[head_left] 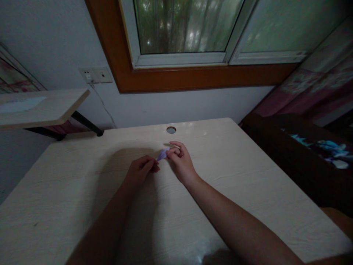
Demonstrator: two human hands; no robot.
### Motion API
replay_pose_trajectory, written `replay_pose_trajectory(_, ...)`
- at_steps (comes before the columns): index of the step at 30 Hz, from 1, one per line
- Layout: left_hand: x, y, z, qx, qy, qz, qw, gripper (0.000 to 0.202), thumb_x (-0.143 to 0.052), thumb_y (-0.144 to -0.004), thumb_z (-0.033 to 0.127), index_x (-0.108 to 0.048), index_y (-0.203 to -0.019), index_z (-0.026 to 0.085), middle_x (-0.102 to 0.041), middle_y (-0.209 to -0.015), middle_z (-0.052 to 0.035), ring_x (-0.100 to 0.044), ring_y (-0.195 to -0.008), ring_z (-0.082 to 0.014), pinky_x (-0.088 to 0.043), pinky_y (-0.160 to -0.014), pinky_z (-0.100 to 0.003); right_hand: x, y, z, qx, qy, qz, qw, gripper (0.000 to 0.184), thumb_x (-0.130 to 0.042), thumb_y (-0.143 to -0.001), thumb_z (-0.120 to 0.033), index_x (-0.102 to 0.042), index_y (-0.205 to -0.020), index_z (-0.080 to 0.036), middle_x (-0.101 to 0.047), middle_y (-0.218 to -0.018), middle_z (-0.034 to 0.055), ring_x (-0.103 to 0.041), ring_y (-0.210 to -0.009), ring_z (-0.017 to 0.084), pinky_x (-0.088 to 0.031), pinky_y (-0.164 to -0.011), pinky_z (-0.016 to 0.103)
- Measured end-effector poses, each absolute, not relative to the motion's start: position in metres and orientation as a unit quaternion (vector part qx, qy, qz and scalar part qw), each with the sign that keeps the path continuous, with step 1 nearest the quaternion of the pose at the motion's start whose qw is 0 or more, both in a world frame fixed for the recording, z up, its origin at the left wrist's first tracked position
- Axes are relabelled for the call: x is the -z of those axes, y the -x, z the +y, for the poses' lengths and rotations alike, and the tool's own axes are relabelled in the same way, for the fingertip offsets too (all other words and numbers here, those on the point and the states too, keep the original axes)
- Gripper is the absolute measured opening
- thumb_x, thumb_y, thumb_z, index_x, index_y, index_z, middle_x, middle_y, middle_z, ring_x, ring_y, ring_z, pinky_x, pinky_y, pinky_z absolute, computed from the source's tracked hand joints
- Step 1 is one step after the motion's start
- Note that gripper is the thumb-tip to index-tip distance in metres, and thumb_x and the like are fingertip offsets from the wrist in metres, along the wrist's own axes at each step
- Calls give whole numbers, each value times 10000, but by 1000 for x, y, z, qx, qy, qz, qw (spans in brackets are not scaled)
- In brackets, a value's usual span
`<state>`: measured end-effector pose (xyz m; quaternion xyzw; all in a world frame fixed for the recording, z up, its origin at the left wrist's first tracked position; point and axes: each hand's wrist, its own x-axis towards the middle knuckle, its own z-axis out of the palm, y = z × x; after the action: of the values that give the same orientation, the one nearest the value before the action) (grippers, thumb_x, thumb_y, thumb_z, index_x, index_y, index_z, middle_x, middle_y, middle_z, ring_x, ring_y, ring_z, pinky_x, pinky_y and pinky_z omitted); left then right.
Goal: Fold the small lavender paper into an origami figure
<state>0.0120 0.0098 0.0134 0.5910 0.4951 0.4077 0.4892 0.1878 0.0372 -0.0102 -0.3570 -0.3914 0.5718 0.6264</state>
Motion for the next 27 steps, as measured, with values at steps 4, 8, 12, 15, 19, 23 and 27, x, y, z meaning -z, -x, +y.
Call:
replay_pose_trajectory(4, -10, -12, 11, -432, -578, 489, 489, 196, -566, -898, 329, -667, -859, 166, -717, -772, -29, -657, -687, -146, -517, -682, -259, 10, -188, 37, -577, 348, -392, 627, 390, -766, -747, -249, -589, -1095, -241, -634, -690, -57, -581, -667, 129, -465, -725, 292)
replay_pose_trajectory(8, -8, -12, 11, -432, -569, 493, 496, 175, -597, -881, 327, -651, -930, 169, -727, -827, -32, -655, -670, -139, -522, -667, -261, 8, -188, 36, -576, 356, -391, 624, 395, -766, -741, -248, -587, -1093, -242, -634, -698, -55, -594, -682, 137, -472, -735, 303)
replay_pose_trajectory(12, -9, -13, 11, -427, -567, 498, 498, 167, -623, -858, 327, -649, -918, 172, -730, -828, -34, -658, -670, -138, -533, -669, -263, 8, -187, 36, -577, 359, -389, 622, 383, -768, -740, -263, -590, -1079, -248, -631, -704, -56, -597, -676, 138, -485, -734, 310)
replay_pose_trajectory(15, -9, -13, 11, -409, -576, 500, 501, 155, -665, -818, 311, -660, -887, 172, -739, -830, -41, -672, -677, -144, -546, -676, -268, 9, -187, 36, -580, 351, -397, 618, 371, -765, -752, -271, -596, -1081, -246, -633, -702, -51, -602, -679, 138, -485, -729, 305)
replay_pose_trajectory(19, -4, -11, 12, -400, -598, 494, 488, 169, -695, -795, 322, -686, -886, 180, -747, -836, -44, -686, -696, -156, -548, -686, -272, 11, -187, 36, -572, 357, -414, 612, 370, -763, -761, -286, -598, -1090, -248, -638, -724, -45, -607, -694, 144, -489, -735, 312)
replay_pose_trajectory(23, -5, -11, 13, -400, -595, 502, 485, 216, -729, -778, 376, -685, -856, 180, -740, -801, -35, -682, -677, -158, -545, -660, -266, 12, -187, 36, -559, 356, -428, 614, 368, -755, -772, -293, -594, -1101, -255, -631, -731, -48, -595, -694, 138, -484, -732, 306)
replay_pose_trajectory(27, -10, -12, 13, -416, -577, 508, 486, 240, -698, -816, 410, -677, -851, 174, -738, -801, -37, -669, -662, -147, -546, -658, -262, 12, -187, 35, -563, 351, -433, 610, 369, -761, -776, -295, -601, -1107, -266, -630, -751, -46, -591, -704, 134, -481, -729, 299)
